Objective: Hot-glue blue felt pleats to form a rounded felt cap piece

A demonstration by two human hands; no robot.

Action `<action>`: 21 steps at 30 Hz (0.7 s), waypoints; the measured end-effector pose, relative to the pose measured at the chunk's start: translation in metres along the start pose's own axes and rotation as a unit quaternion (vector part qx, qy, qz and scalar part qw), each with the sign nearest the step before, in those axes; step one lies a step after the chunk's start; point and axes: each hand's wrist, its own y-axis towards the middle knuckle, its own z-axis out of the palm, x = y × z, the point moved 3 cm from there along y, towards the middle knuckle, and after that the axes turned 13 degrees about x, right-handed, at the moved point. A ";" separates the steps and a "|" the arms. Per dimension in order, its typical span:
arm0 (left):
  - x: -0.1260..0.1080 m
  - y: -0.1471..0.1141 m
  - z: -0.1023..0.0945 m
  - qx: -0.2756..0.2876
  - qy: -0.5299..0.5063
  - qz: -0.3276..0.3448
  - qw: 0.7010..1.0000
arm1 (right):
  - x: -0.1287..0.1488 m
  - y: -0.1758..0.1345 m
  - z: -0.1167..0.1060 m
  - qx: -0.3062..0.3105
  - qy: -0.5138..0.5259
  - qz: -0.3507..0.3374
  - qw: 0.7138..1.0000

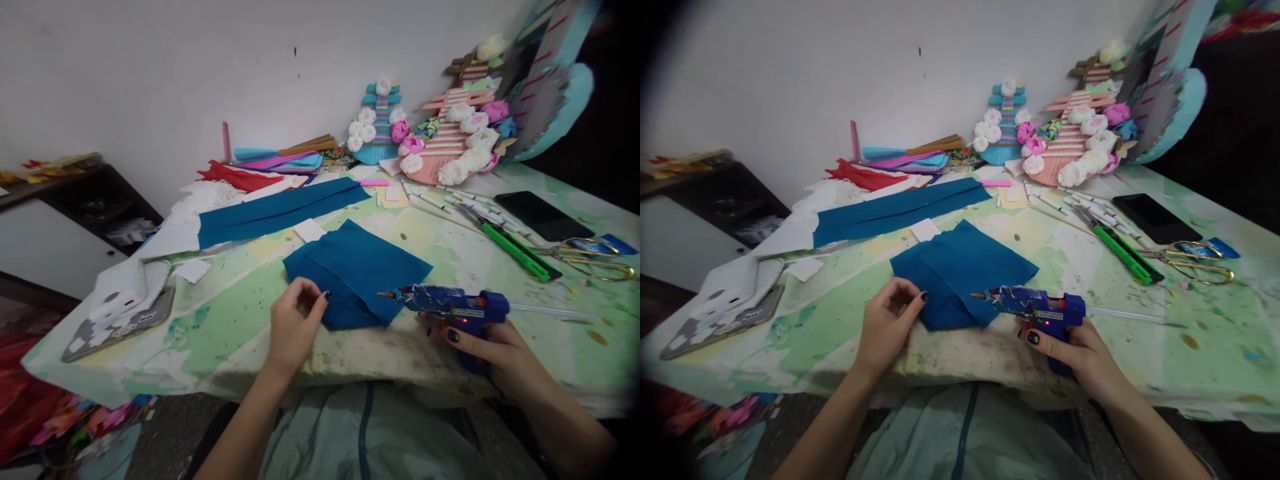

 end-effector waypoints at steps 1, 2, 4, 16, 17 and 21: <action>-0.005 -0.007 -0.003 -0.038 0.023 0.023 0.999 | -0.001 0.000 -0.001 0.000 -0.001 0.002 1.000; -0.012 -0.015 -0.003 -0.060 0.062 0.059 0.994 | -0.002 0.001 -0.001 0.000 -0.003 0.004 1.000; -0.028 -0.033 0.007 -0.050 0.149 0.149 0.976 | -0.004 0.001 -0.003 0.005 -0.011 0.003 1.000; -0.035 -0.059 0.065 0.151 0.324 0.087 0.930 | 0.003 -0.002 -0.001 0.000 0.030 -0.037 0.999; -0.036 -0.058 0.063 0.157 0.321 0.085 0.930 | 0.003 -0.002 0.000 0.002 0.033 -0.037 0.999; -0.038 -0.054 0.058 0.165 0.306 0.085 0.934 | 0.006 -0.001 0.002 0.001 0.048 -0.044 0.998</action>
